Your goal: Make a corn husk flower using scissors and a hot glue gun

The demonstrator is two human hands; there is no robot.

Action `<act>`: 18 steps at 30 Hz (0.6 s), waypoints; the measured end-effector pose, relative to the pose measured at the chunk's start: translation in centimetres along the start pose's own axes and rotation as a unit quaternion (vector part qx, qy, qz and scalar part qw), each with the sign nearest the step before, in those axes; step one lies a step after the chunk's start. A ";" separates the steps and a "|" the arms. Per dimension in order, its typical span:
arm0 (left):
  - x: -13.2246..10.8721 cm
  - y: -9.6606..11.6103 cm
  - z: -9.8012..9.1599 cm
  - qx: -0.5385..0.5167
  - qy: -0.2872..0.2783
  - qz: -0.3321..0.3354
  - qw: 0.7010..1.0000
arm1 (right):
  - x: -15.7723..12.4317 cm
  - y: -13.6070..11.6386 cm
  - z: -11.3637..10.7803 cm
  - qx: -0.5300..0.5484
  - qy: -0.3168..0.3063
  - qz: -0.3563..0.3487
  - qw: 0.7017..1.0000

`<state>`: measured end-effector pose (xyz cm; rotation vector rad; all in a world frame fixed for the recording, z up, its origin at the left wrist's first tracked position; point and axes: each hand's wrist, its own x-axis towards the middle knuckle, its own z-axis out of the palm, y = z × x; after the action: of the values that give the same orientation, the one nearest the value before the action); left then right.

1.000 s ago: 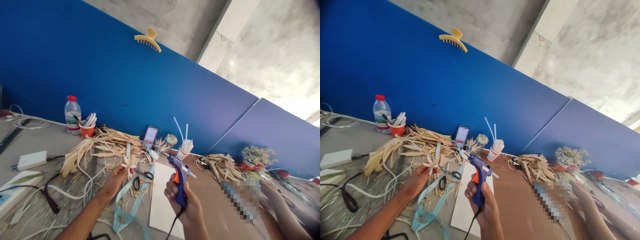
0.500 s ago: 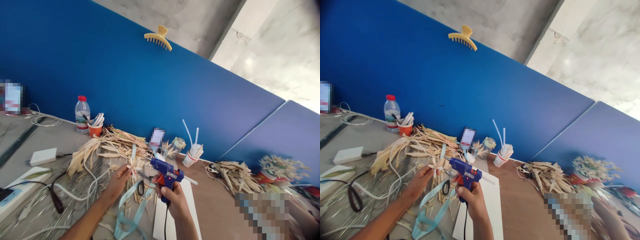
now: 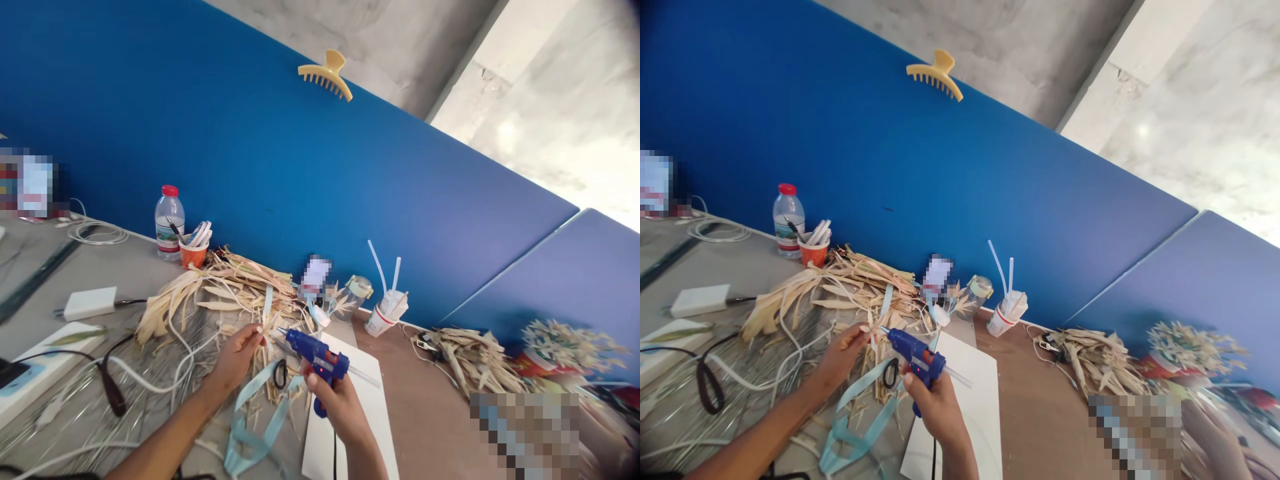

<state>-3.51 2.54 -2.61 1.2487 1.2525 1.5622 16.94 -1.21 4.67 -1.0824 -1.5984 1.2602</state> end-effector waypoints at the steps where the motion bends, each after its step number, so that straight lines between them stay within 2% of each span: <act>1: 0.0 -0.2 0.0 -0.003 -0.001 -0.003 1.000 | 0.0 -0.1 0.1 -0.012 -0.007 0.004 1.000; 10: -0.1 -0.4 0.2 -0.004 0.009 -0.012 1.000 | -0.1 0.1 0.5 -0.081 -0.030 -0.022 0.996; 18: -0.1 -1.0 0.3 -0.025 0.025 -0.022 0.999 | 0.1 0.3 0.6 -0.143 -0.020 -0.029 0.989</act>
<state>-3.24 2.74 -3.60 1.1486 1.2560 1.5917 16.42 -1.25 4.23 -1.1803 -1.8689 1.0423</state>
